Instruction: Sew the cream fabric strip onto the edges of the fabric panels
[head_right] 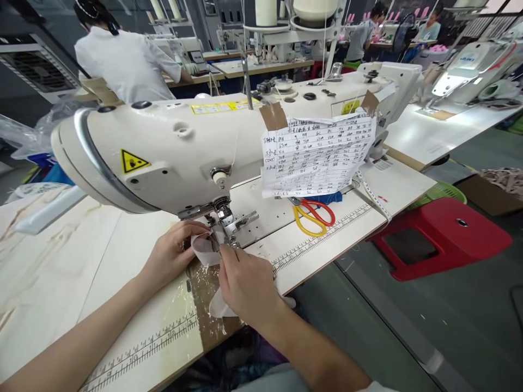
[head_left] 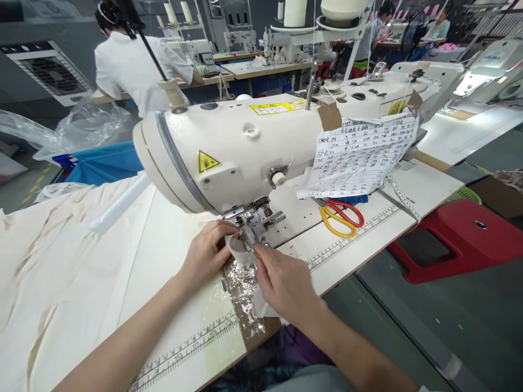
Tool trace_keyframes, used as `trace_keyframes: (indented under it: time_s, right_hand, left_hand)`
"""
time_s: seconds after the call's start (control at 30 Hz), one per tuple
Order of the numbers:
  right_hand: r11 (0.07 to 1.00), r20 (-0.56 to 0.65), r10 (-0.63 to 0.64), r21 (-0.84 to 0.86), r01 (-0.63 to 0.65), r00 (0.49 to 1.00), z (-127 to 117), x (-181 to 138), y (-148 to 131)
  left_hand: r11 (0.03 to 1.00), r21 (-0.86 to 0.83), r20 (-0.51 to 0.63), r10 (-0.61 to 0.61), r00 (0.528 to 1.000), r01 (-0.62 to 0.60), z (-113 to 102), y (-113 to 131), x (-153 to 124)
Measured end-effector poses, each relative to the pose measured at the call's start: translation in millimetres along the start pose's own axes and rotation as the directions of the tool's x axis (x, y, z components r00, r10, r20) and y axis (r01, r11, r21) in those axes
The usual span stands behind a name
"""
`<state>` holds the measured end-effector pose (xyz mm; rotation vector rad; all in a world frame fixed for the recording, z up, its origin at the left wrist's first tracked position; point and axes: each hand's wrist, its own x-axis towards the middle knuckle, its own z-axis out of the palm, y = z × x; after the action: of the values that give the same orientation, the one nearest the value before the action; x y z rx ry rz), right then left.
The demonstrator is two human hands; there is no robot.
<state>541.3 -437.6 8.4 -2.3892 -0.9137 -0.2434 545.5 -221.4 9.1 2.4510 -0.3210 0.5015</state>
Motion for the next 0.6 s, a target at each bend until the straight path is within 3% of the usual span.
trace_keyframes:
  time_s: [0.37,0.6]
  right_hand:
    - [1.000,0.002,0.009,0.017,-0.009,1.000,-0.3,-1.4,0.0]
    - [0.999,0.046,0.021,-0.049,-0.019,0.999,1.1,1.8,-2.5]
  left_hand:
    - [1.000,-0.006,-0.004,-0.001,1.000,0.001,-2.0,-2.8,1.3]
    - [0.970,0.127,-0.046,0.215,0.976,-0.208,-0.8,-1.0,0.5]
